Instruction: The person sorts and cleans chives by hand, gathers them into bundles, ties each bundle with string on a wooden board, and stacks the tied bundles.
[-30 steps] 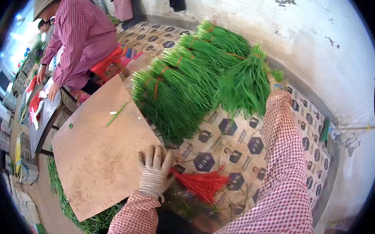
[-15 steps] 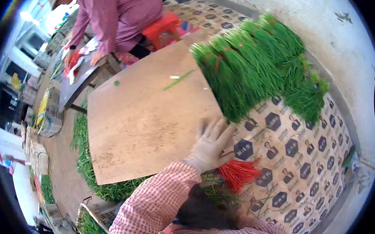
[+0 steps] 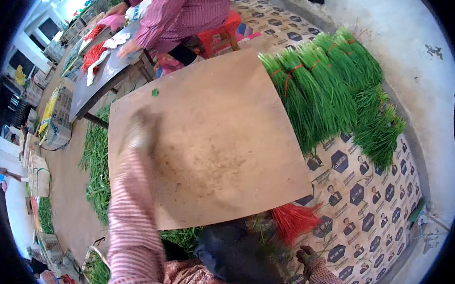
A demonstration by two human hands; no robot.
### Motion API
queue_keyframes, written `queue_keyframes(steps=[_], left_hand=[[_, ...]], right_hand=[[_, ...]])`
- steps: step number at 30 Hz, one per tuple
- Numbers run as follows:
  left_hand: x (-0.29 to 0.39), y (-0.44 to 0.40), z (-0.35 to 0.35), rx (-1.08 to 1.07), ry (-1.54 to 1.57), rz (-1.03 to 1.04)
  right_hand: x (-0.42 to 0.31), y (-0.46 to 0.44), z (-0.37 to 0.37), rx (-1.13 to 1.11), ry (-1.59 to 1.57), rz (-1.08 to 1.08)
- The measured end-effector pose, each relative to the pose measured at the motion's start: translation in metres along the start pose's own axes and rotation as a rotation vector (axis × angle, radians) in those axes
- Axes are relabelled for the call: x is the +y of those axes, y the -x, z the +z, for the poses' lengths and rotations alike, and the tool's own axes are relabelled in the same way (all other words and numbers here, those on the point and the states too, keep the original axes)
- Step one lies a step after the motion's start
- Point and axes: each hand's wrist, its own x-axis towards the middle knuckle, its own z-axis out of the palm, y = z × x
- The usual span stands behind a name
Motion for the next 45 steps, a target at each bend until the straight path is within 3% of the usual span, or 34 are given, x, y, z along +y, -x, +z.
queue_keyframes(steps=[3, 6, 8, 9, 10, 12, 14, 15, 17, 18, 21, 25, 36, 45], left_hand=[[-0.151, 0.039, -0.098, 0.226, -0.552, -0.152], [-0.183, 0.084, -0.138, 0.253, -0.690, -0.171], [-0.139, 0.101, -0.110, 0.223, -0.543, 0.124], [-0.120, 0.099, -0.080, 0.158, -0.382, 0.385], [-0.058, 0.124, -0.045, 0.039, -0.296, 0.565], [0.024, 0.163, 0.022, -0.106, -0.231, 0.865], [0.087, 0.196, 0.070, -0.334, -0.143, 0.960], [0.102, 0.206, 0.093, -0.352, -0.139, 0.967], [0.118, 0.218, 0.130, -0.216, -0.648, 1.000], [0.117, 0.215, 0.136, -0.227, -0.651, 1.002], [0.108, 0.210, 0.139, -0.129, -0.576, 1.057], [0.114, 0.212, 0.135, -0.146, -0.658, 1.056], [0.121, 0.212, 0.133, -0.163, -0.690, 1.025], [0.116, 0.210, 0.135, -0.141, -0.667, 1.055]], right_hand=[[0.015, 0.011, 0.002, -0.116, 0.046, -0.014], [0.021, 0.019, 0.012, -0.114, 0.419, -0.007], [0.013, 0.008, 0.019, -0.030, 0.698, -0.001], [0.007, -0.002, 0.024, 0.021, 0.835, 0.011], [0.000, -0.014, 0.028, 0.066, 0.935, 0.030], [-0.009, -0.030, 0.034, 0.130, 0.941, 0.061], [-0.014, -0.028, 0.036, 0.188, 0.676, 0.062], [-0.016, -0.023, 0.036, 0.211, 0.469, 0.042], [-0.001, -0.025, 0.024, 0.224, 0.577, 0.121], [0.010, -0.034, 0.018, 0.221, 0.700, 0.179], [0.142, -0.109, -0.004, 0.195, 0.475, 0.153], [0.082, -0.098, 0.031, 0.259, 0.547, 0.160], [0.096, -0.122, 0.053, 0.407, 0.284, 0.003], [0.065, -0.101, 0.028, 0.191, 0.959, 0.069]])
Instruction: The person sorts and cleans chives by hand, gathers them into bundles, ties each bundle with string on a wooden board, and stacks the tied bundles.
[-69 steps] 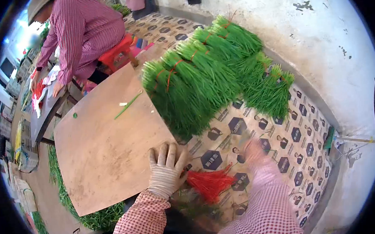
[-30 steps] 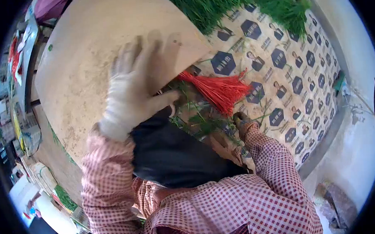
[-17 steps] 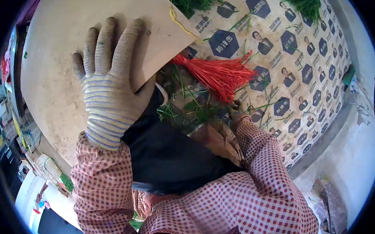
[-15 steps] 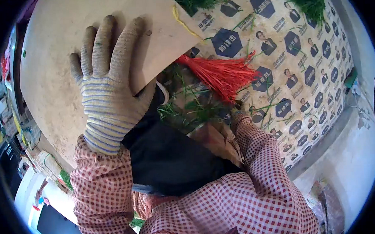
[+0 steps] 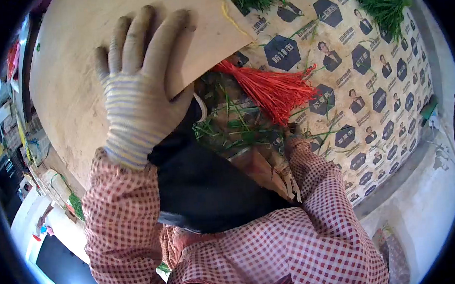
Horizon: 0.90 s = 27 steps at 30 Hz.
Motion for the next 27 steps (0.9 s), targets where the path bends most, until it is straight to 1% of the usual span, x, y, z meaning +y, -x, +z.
queue_keyframes(steps=[3, 6, 8, 9, 10, 11, 13, 14, 16, 18, 19, 20, 22, 24, 25, 26, 27], left_hand=[[0.000, 0.001, 0.006, 0.038, 0.007, -0.002], [0.000, 0.000, 0.015, 0.093, 0.085, -0.041], [0.003, -0.001, 0.012, -0.005, 0.080, -0.056], [-0.002, 0.000, 0.012, 0.006, 0.109, -0.033], [0.001, -0.002, 0.009, -0.042, 0.104, -0.042], [0.001, -0.001, 0.004, -0.050, 0.169, -0.045], [0.001, 0.003, 0.006, -0.005, 0.255, -0.047], [-0.002, 0.006, 0.002, -0.049, 0.224, -0.041], [-0.003, 0.010, 0.000, -0.049, 0.267, -0.032], [-0.008, 0.013, 0.009, -0.013, 0.335, 0.004], [-0.012, 0.017, 0.012, -0.002, 0.430, 0.020], [-0.021, 0.023, 0.018, 0.031, 0.444, 0.070], [-0.050, 0.054, 0.023, 0.057, 0.455, 0.097], [-0.088, 0.096, 0.033, 0.201, 0.486, 0.042], [-0.106, 0.120, 0.026, 0.180, 0.541, -0.059], [-0.123, 0.147, 0.018, 0.156, 0.599, -0.158], [-0.135, 0.176, -0.003, 0.217, 0.586, -0.268]], right_hand=[[0.014, 0.029, -0.022, -0.076, 0.175, -0.060], [0.030, 0.066, -0.044, -0.122, 0.252, -0.141], [0.024, 0.085, -0.063, -0.122, 0.267, -0.235], [0.012, 0.091, -0.078, -0.113, 0.280, -0.290], [0.001, 0.100, -0.093, -0.111, 0.294, -0.340], [-0.013, 0.108, -0.109, -0.111, 0.318, -0.386], [-0.043, 0.126, -0.137, -0.100, 0.384, -0.488], [-0.062, 0.134, -0.153, -0.085, 0.427, -0.546], [-0.097, 0.150, -0.179, -0.056, 0.524, -0.657], [-0.141, 0.168, -0.210, -0.015, 0.655, -0.784], [-0.167, 0.179, -0.227, 0.016, 0.735, -0.849], [-0.190, 0.189, -0.244, 0.055, 0.812, -0.913], [-0.241, 0.216, -0.274, 0.143, 0.980, -1.046], [-0.302, 0.245, -0.302, 0.280, 1.107, -1.174], [-0.338, 0.250, -0.317, 0.110, 0.880, -1.161], [-0.372, 0.263, -0.325, 0.225, 0.844, -1.226], [-0.400, 0.276, -0.330, 0.336, 0.798, -1.287]])
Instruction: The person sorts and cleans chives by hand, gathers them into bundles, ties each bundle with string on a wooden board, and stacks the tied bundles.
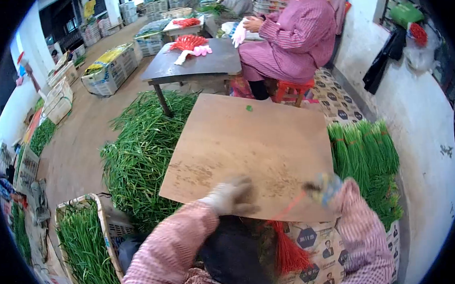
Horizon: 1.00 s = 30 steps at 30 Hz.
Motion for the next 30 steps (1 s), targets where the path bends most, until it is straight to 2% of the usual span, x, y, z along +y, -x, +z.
queue_keyframes(steps=[1, 4, 5, 6, 8, 9, 11, 12, 13, 14, 15, 16, 17, 18, 20, 21, 23, 25, 26, 28, 30], left_hand=[[-0.024, 0.022, -0.010, 0.033, -0.068, -0.086], [-0.041, 0.100, -0.063, 0.153, -0.106, -0.420], [-0.044, 0.126, -0.079, 0.238, -0.216, -0.393], [-0.050, 0.156, -0.089, 0.270, -0.194, -0.495], [-0.047, 0.215, -0.109, 0.323, -0.268, -0.719], [-0.041, 0.246, -0.117, 0.338, -0.277, -0.857], [-0.050, 0.335, -0.111, 0.459, -0.342, -0.888], [-0.033, 0.363, -0.108, 0.483, -0.397, -1.007], [-0.032, 0.407, -0.093, 0.630, -0.208, -1.101], [-0.044, 0.479, -0.060, 0.824, -0.161, -1.158], [0.001, 0.466, -0.066, 0.751, -0.195, -1.332], [-0.004, 0.521, -0.038, 0.834, -0.065, -1.333], [0.009, 0.544, -0.019, 0.783, -0.171, -1.395], [0.015, 0.572, 0.003, 0.864, -0.120, -1.389], [0.037, 0.573, 0.022, 1.011, -0.016, -1.455], [0.043, 0.572, 0.024, 1.021, -0.011, -1.456], [0.063, 0.556, 0.017, 0.882, -0.411, -1.420], [0.083, 0.541, 0.007, 0.830, -0.512, -1.245], [0.111, 0.518, -0.004, 0.770, -0.553, -1.268], [0.135, 0.491, -0.010, 0.774, -0.449, -1.325], [0.153, 0.510, 0.013, 0.788, -0.483, -1.240]], right_hand=[[0.031, -0.042, 0.018, 0.052, 0.041, 0.017], [0.039, -0.139, 0.006, 0.104, -0.076, -0.002], [0.044, -0.168, 0.011, 0.100, -0.093, 0.015], [0.052, -0.191, 0.022, 0.090, -0.093, 0.003], [0.073, -0.225, 0.047, 0.211, 0.034, 0.000], [0.085, -0.230, 0.063, 0.201, 0.026, -0.002], [0.102, -0.223, 0.093, 0.570, -0.282, -0.085], [0.087, -0.204, 0.099, 0.550, -0.331, -0.019], [0.060, -0.177, 0.097, 0.532, -0.378, 0.049], [0.034, -0.152, 0.095, 0.428, -0.048, -0.036], [0.012, -0.136, 0.109, 0.316, -0.051, -0.058], [-0.009, -0.120, 0.122, 0.204, -0.056, -0.080], [-0.027, -0.116, 0.129, 0.148, -0.219, -0.060], [-0.044, -0.112, 0.135, 0.097, -0.381, -0.032], [-0.074, -0.110, 0.123, -0.115, 0.290, -0.002], [-0.079, -0.112, 0.119, -0.112, 0.299, -0.006], [-0.089, -0.119, 0.112, -0.181, 0.358, 0.043], [-0.077, -0.131, 0.128, -0.059, 0.458, -0.015], [-0.066, -0.138, 0.134, -0.023, 0.456, -0.085], [-0.075, -0.145, 0.123, 0.059, 0.430, -0.215], [-0.106, -0.142, 0.097, 0.149, 0.371, -0.358]])
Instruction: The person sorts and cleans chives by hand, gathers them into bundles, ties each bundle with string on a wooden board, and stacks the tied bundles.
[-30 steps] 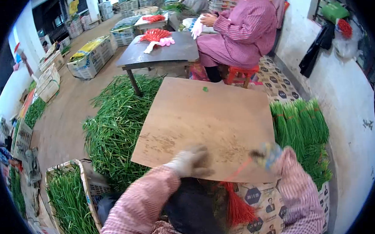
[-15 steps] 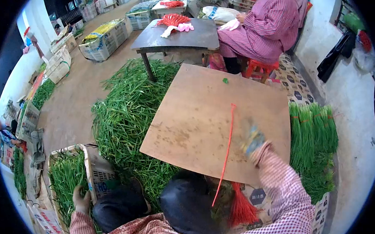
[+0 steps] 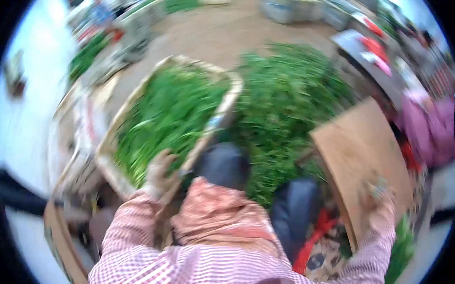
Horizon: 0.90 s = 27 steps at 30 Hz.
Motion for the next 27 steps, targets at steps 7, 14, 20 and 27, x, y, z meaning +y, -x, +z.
queue_keyframes(steps=[7, 14, 20, 27], left_hand=[[-0.005, 0.095, 0.030, 0.105, 0.196, -0.013], [0.013, 0.131, 0.015, 0.163, 0.153, 0.038], [0.023, 0.169, -0.010, 0.150, 0.337, -0.120], [0.025, 0.195, -0.006, 0.295, 0.486, -0.322]], right_hand=[[-0.133, -0.044, -0.076, 0.147, -0.327, -0.445], [-0.325, -0.071, -0.035, -0.366, -0.822, -0.625], [-0.478, -0.061, -0.048, -0.188, -0.507, -1.272], [-0.575, -0.014, 0.018, -0.198, 0.053, -1.658]])
